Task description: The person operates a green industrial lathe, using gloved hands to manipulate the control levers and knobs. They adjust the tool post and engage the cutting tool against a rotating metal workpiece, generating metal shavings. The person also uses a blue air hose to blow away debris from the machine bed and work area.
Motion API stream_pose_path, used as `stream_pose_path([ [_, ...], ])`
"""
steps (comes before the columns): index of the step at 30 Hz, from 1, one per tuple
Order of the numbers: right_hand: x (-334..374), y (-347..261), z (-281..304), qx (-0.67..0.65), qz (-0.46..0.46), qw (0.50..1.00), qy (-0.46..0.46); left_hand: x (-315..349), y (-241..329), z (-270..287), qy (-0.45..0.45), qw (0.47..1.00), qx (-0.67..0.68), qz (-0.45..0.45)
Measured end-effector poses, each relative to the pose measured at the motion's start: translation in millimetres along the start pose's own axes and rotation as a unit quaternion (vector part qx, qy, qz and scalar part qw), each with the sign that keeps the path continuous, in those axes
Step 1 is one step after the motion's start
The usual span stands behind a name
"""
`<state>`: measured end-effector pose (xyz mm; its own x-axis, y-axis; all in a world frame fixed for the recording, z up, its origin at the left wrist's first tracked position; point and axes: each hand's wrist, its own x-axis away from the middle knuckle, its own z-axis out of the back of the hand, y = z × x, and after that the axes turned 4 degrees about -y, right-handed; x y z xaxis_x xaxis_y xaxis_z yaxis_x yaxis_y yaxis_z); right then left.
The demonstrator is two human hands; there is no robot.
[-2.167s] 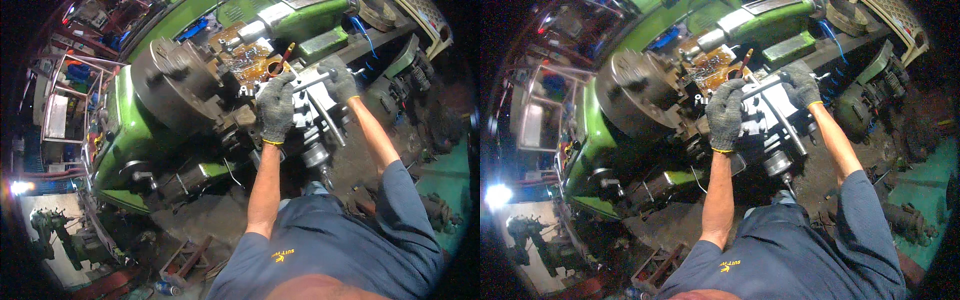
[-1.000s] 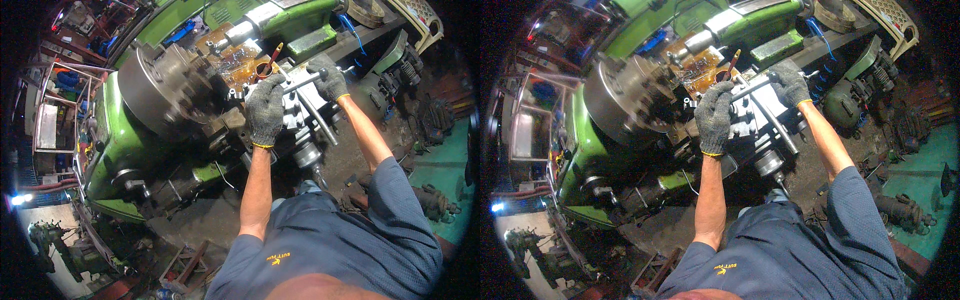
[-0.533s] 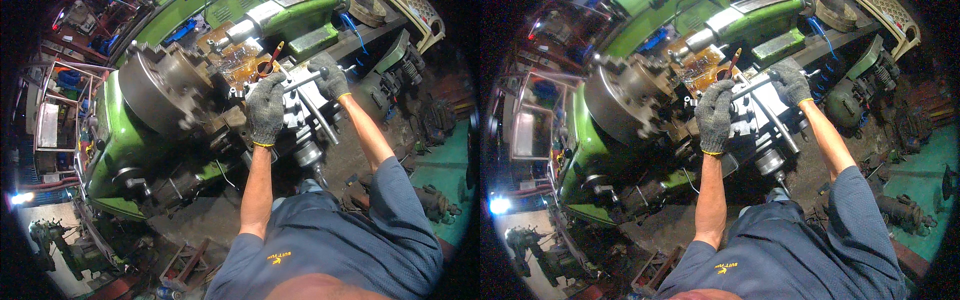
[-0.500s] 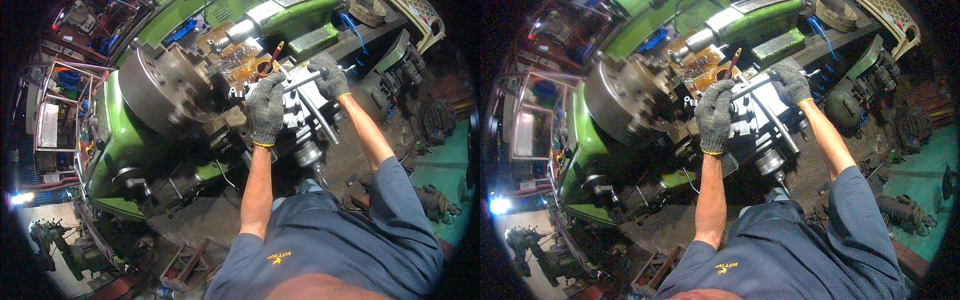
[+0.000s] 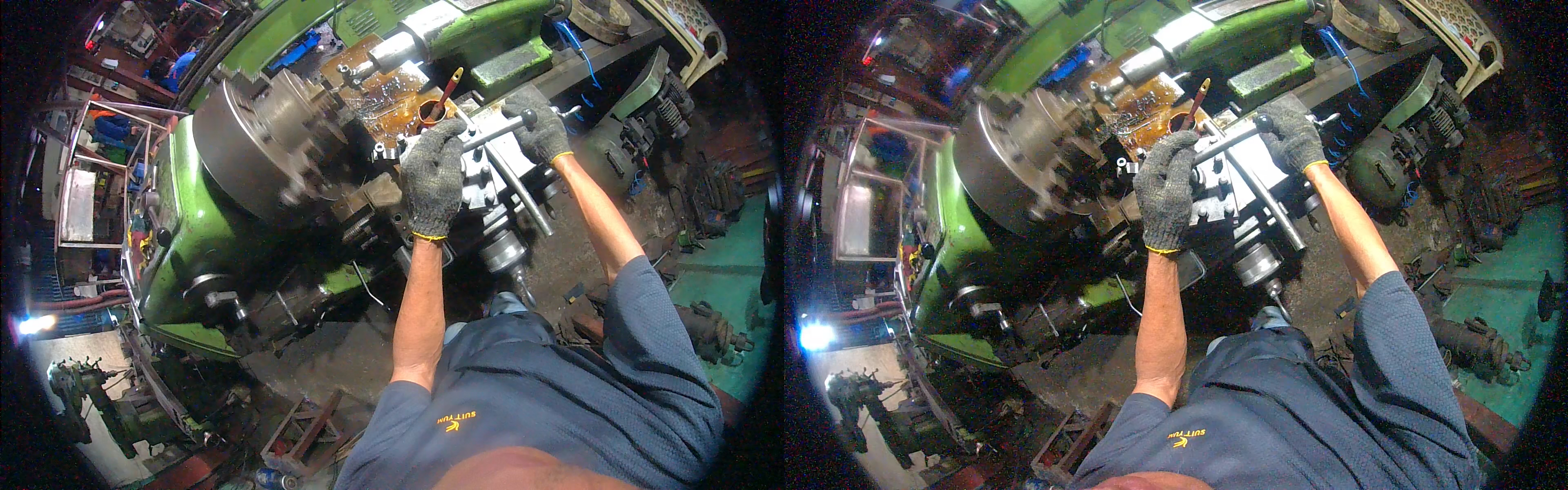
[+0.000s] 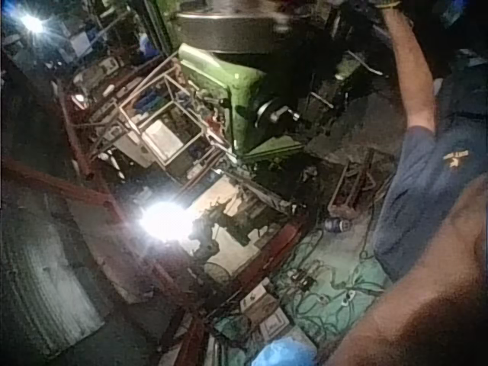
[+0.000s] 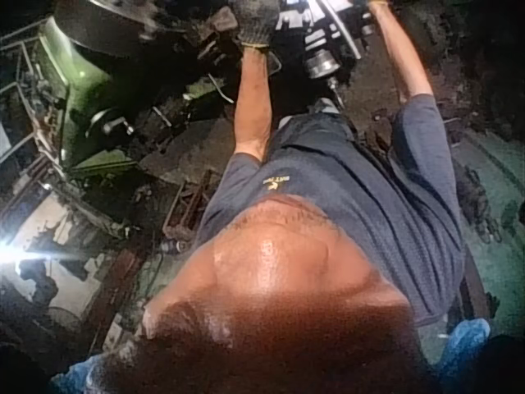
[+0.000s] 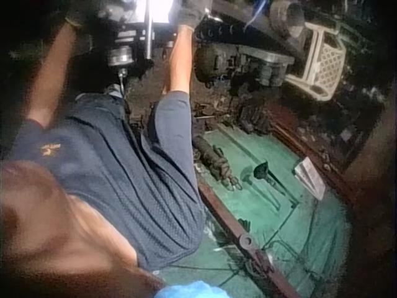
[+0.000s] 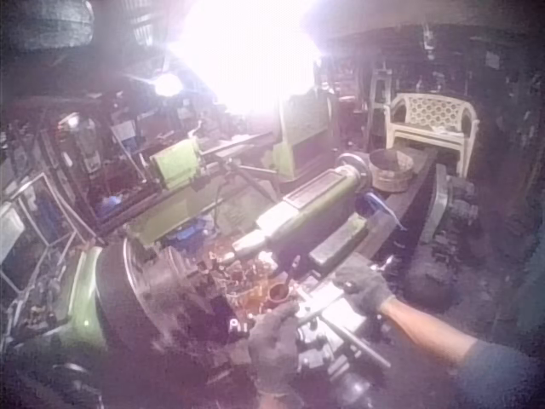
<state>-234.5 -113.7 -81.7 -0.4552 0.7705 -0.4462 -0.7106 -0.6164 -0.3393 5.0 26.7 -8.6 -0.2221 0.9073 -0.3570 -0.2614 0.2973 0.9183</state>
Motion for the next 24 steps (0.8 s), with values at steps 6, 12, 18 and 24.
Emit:
stream_pose_path([
  [6, -1, -3, 0, 0.0, 0.002, 1.0, 0.002, -1, -1, 0, 0.006, 1.0, 0.007, -0.01],
  [12, 0, 1, -3, -0.005, 0.002, 1.0, 0.009, 0, -4, -1, 0.002, 1.0, 0.018, 0.005],
  [18, -1, -1, -1, -0.013, 0.004, 1.0, 0.006, 1, -1, -1, 0.002, 0.999, 0.039, 0.023],
  [24, 1, 0, -9, -0.029, 0.018, 0.999, 0.022, -1, -1, 2, 0.006, 1.0, -0.008, -0.017],
])
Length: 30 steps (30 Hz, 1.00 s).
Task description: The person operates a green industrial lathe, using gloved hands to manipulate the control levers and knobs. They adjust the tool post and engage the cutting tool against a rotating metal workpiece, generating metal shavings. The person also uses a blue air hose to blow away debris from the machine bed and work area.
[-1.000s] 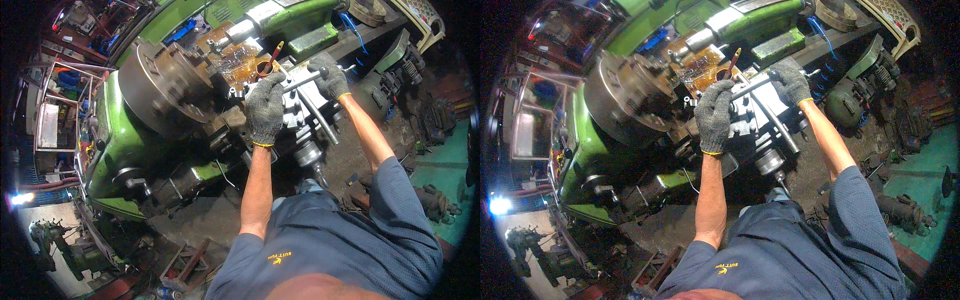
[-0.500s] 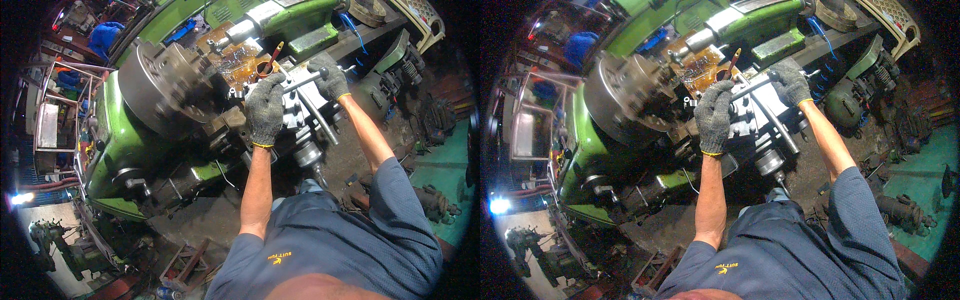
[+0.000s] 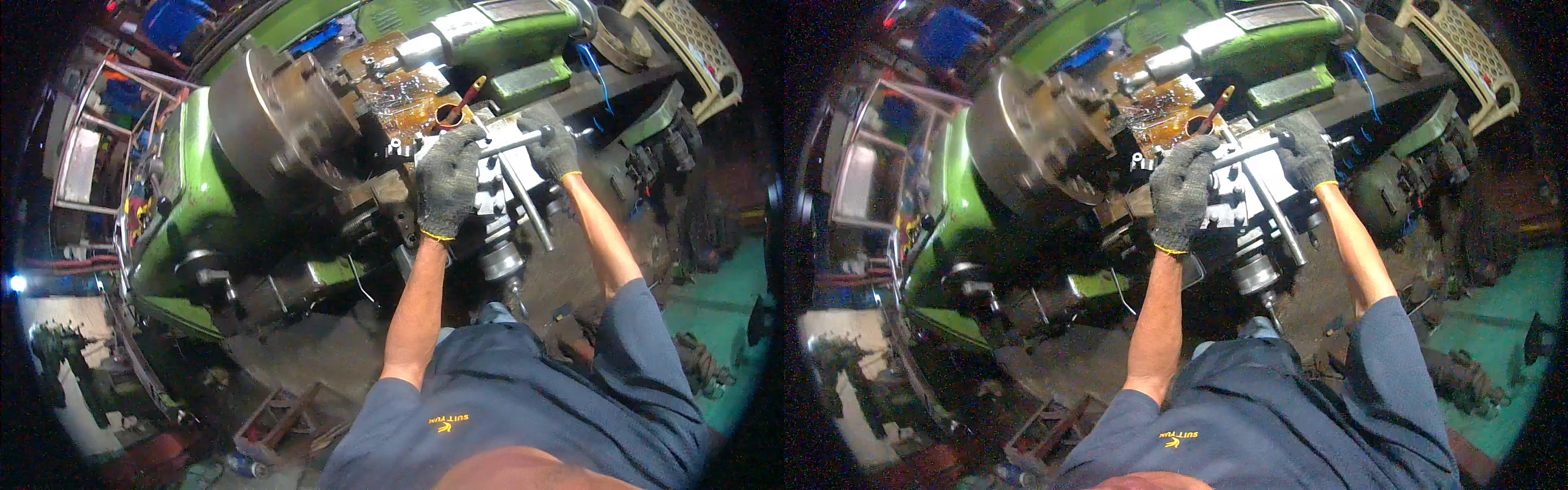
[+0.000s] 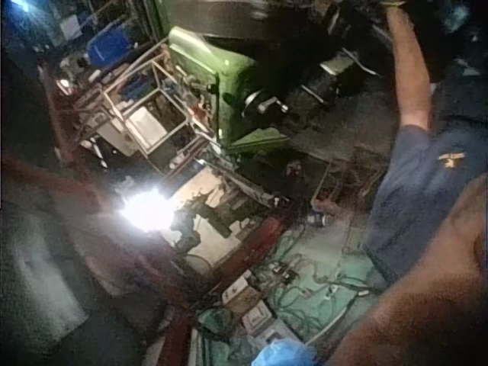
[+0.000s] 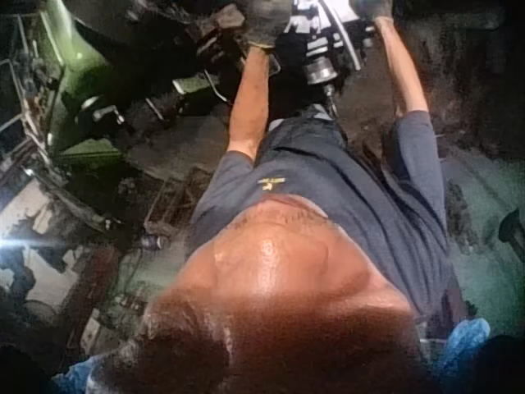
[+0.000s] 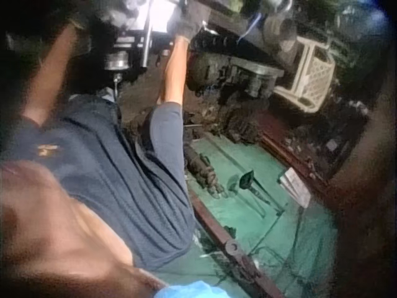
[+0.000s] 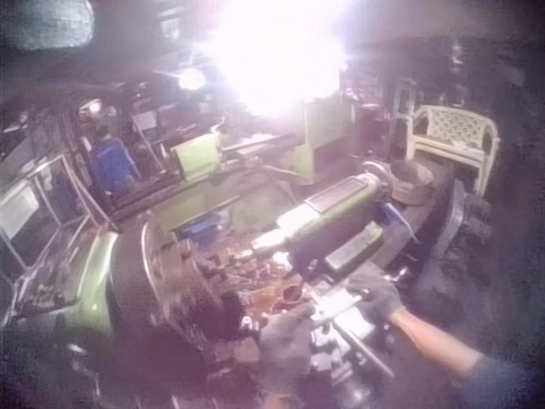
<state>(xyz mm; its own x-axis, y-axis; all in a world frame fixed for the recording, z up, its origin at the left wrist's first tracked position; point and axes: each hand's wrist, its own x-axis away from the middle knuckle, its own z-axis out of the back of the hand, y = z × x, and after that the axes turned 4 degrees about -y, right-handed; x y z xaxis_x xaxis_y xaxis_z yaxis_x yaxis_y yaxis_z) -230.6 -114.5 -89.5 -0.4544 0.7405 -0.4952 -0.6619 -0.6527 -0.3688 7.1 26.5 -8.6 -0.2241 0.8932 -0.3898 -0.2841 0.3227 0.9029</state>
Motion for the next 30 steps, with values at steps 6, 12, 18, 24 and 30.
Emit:
stream_pose_path([
  [6, 1, 7, -2, -0.012, -0.019, 0.999, -0.044, -1, 8, 1, 0.008, 0.999, -0.021, -0.024],
  [12, 1, 13, -7, 0.054, 0.043, 0.997, -0.019, 2, 15, 6, -0.003, 1.0, 0.001, -0.001],
  [18, 2, 3, -2, 0.011, -0.032, 0.997, -0.068, 4, 9, 2, 0.024, 0.999, 0.002, -0.023],
  [24, 3, 10, -2, 0.003, -0.004, 0.999, -0.039, 1, 4, -1, 0.022, 1.0, -0.001, -0.02],
  [30, 0, 0, 5, -0.045, -0.076, 0.994, -0.056, 1, 5, -1, 0.02, 0.999, 0.011, 0.038],
])
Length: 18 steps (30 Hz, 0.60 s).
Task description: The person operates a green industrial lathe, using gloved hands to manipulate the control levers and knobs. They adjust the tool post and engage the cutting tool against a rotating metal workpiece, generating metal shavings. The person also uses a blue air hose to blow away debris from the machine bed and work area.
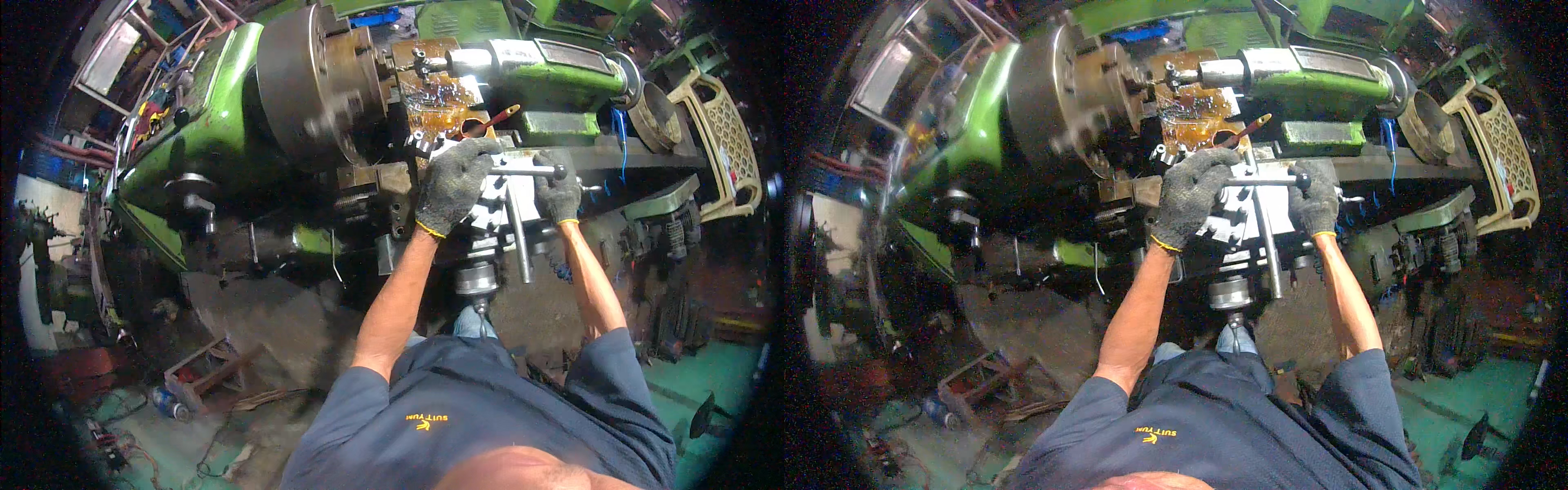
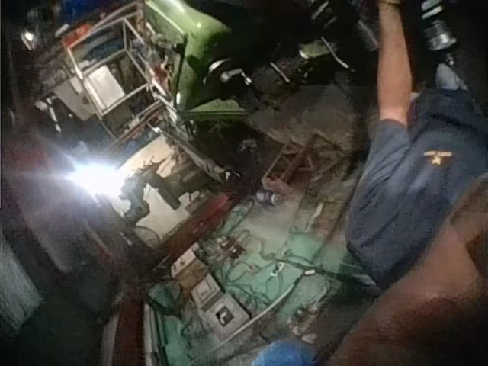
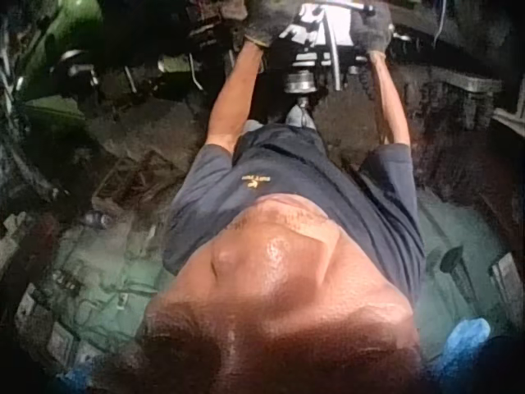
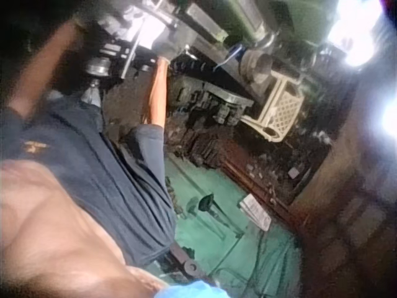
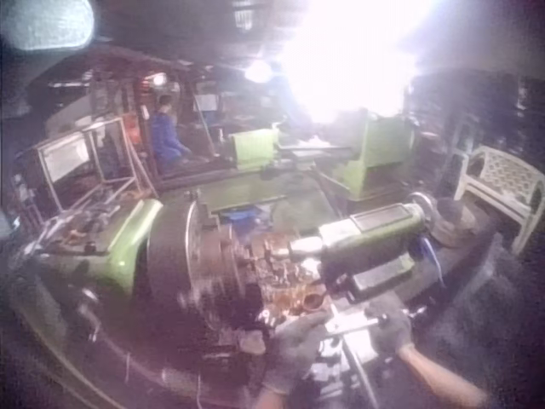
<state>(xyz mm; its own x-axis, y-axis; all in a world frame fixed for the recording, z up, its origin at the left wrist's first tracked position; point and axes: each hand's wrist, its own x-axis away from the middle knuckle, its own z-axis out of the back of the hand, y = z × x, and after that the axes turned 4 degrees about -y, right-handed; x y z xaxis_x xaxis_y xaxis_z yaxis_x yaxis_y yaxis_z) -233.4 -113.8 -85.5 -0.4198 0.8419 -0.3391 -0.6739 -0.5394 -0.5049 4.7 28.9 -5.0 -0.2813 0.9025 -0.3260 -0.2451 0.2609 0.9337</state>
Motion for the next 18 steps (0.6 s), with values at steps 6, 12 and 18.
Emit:
stream_pose_path([
  [6, -1, 17, -3, 0.026, 0.12, 0.992, 0.041, 2, 11, 0, 0.004, 0.998, 0.043, 0.044],
  [12, -1, 32, -6, 0.001, 0.123, 0.992, 0.013, 4, 15, -3, 0.045, 0.997, 0.02, 0.058],
  [18, 2, 48, 5, -0.05, 0.151, 0.986, -0.046, 3, 11, -5, 0.073, 0.995, 0.018, 0.069],
])
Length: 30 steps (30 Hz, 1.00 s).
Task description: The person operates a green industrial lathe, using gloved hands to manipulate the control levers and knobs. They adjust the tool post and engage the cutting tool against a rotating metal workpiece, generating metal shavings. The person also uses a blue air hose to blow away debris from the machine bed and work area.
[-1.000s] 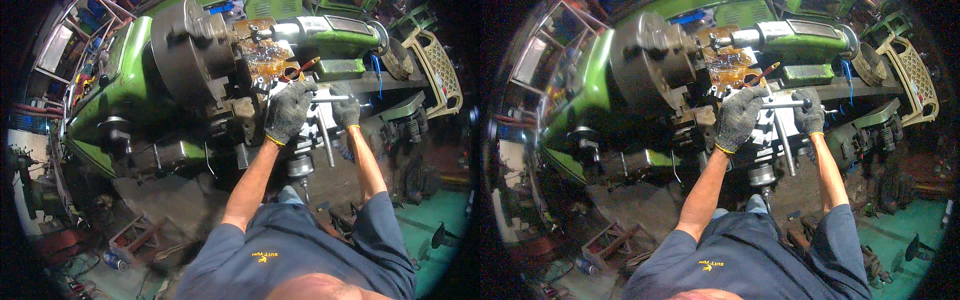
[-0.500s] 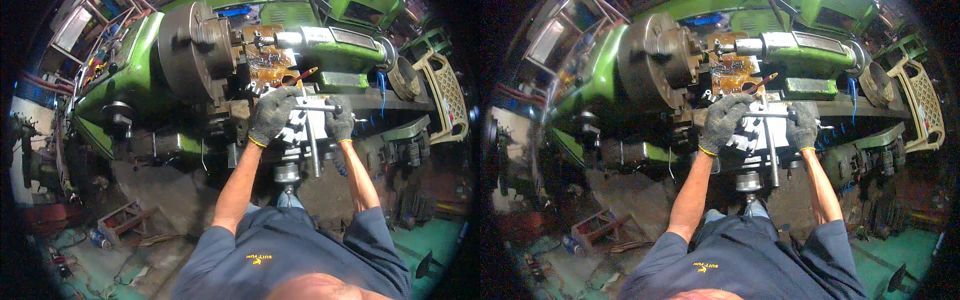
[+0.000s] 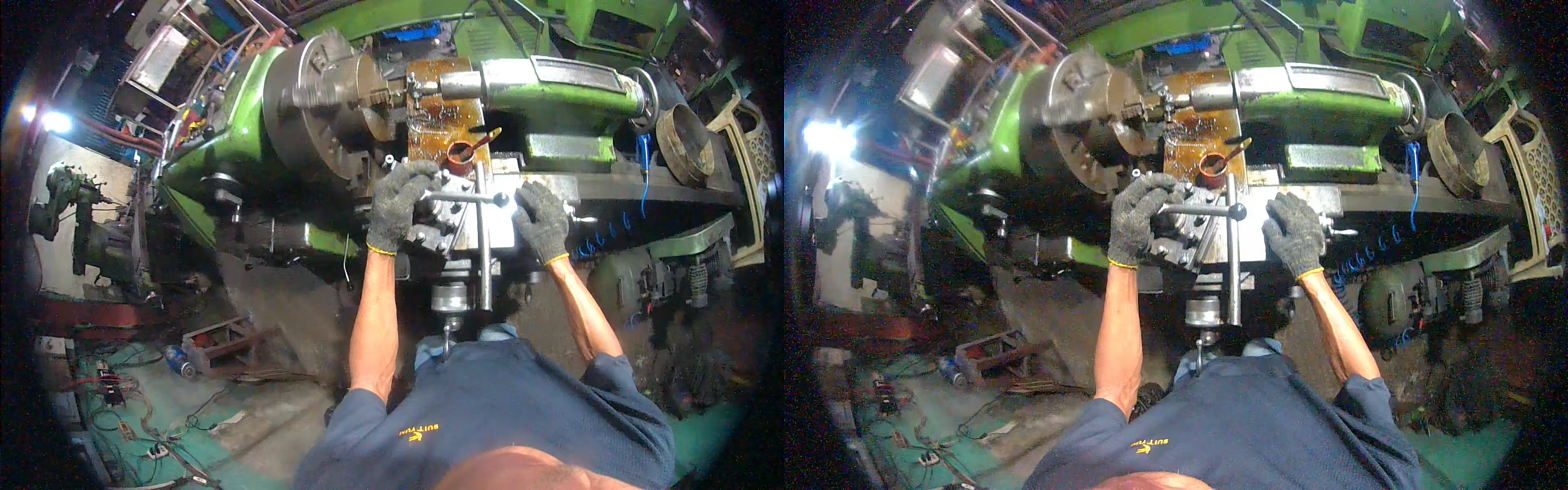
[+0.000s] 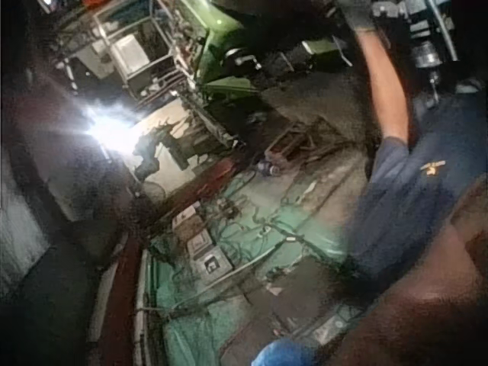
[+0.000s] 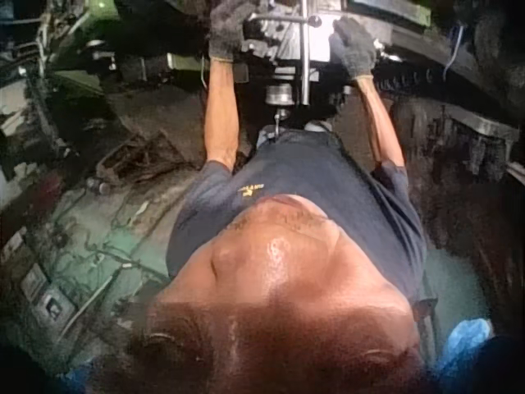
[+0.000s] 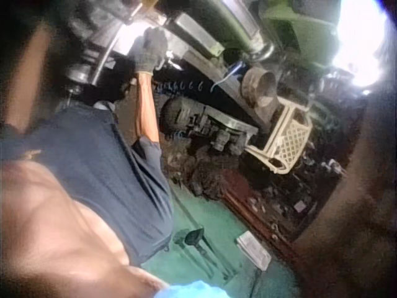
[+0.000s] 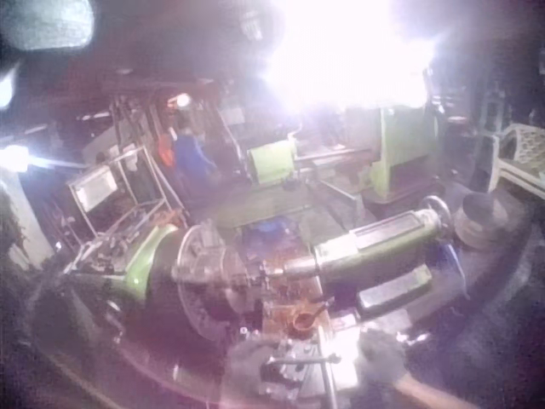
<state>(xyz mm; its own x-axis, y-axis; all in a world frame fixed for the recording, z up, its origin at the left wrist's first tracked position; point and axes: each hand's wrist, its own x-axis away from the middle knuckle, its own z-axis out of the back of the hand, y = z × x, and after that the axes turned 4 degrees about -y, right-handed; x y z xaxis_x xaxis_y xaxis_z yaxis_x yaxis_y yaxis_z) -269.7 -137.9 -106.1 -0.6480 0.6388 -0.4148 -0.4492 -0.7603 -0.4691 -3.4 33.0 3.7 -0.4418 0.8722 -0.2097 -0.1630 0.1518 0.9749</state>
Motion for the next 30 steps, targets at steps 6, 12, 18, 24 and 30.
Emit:
stream_pose_path([
  [6, -22, 37, 59, -0.161, -0.072, 0.984, 0.017, 3, 16, -3, -0.027, 0.999, -0.032, 0.007],
  [12, -89, 143, 151, 0.025, -0.069, 0.987, 0.144, 1, 74, -54, 0.012, 0.917, -0.318, -0.24],
  [18, -172, 309, 212, 0.198, -0.123, 0.933, 0.274, -10, 48, -100, -0.036, 0.856, -0.461, -0.231],
  [24, -234, 320, 201, 0.177, -0.296, 0.937, 0.059, -10, 39, -96, -0.013, 0.83, -0.505, -0.237],
  [30, -258, 372, 204, 0.188, -0.306, 0.932, 0.054, -12, 36, -97, -0.033, 0.852, -0.482, -0.203],
])
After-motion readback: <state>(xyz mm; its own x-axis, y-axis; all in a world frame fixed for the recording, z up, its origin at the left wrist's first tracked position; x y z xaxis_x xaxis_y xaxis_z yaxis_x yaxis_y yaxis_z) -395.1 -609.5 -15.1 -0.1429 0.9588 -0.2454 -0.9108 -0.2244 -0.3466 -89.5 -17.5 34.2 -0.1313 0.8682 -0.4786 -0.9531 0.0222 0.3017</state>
